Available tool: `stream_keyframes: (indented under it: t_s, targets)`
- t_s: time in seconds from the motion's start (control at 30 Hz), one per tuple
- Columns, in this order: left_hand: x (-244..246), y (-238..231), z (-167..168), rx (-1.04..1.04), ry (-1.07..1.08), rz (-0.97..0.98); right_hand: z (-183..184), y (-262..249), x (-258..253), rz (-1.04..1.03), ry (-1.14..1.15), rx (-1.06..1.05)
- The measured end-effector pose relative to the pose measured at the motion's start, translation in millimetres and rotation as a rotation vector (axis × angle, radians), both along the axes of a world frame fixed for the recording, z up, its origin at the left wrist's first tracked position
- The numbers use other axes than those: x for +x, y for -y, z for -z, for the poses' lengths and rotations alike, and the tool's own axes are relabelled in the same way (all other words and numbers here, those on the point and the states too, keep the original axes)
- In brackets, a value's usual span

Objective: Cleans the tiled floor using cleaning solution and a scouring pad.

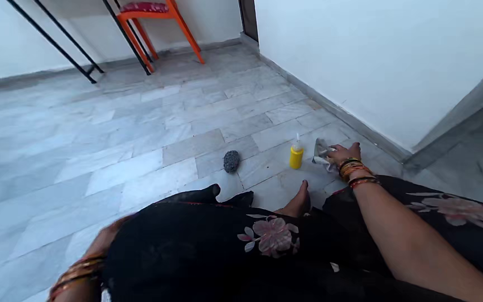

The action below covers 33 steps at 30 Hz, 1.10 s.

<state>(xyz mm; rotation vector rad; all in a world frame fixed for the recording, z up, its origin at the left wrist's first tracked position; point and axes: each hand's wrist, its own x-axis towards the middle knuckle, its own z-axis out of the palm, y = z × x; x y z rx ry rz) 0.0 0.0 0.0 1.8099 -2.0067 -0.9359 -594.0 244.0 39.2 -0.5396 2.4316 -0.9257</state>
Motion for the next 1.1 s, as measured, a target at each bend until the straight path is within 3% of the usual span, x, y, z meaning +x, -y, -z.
stream_keyframes:
  t_s: [0.1, 0.17, 0.3, 0.37, 0.43, 0.53, 0.6, 0.7, 0.9, 1.1]
  targets:
    - [-54.4, 38.7, -50.5, -0.006, -0.301, -0.12, 45.5, 34.7, -18.0, -0.241, -0.132, 0.299]
    - [-100.5, 62.7, -77.6, -0.042, -0.413, -0.081, 65.0, 49.0, -21.8, -0.33, -0.217, 0.455]
    - [-196.1, 99.7, -85.2, -0.004, -0.618, 0.121, 68.2, 62.7, -9.2, -0.424, -0.238, 0.701]
    - [-238.7, 103.6, -66.6, 0.078, -0.678, 0.198, 66.1, 66.3, -1.4, -0.29, -0.238, 0.621]
    - [-273.1, 100.4, -34.8, 0.127, -0.632, 0.27, 63.8, 72.3, 9.3, -0.179, -0.265, 0.342]
    - [-302.3, 96.5, 16.8, 0.108, -0.274, 0.448, 77.7, 89.5, 26.1, -0.129, -0.342, -0.131]
    - [-305.7, 96.0, 39.7, 0.098, -0.074, 0.535, 88.7, 99.3, 41.5, -0.092, -0.415, -0.271]
    - [-295.2, 103.0, 45.7, 0.11, 0.047, 0.561, 106.1, 109.6, 55.0, -0.04, -0.511, -0.278]
    - [-273.0, 124.7, 34.2, 0.235, 0.054, 0.607, 129.0, 140.6, 39.8, -0.047, -0.657, -0.361]
    - [-277.4, 135.9, 39.0, 0.253, 0.003, 0.63, 133.0, 168.4, 29.1, -0.094, -0.658, -0.309]
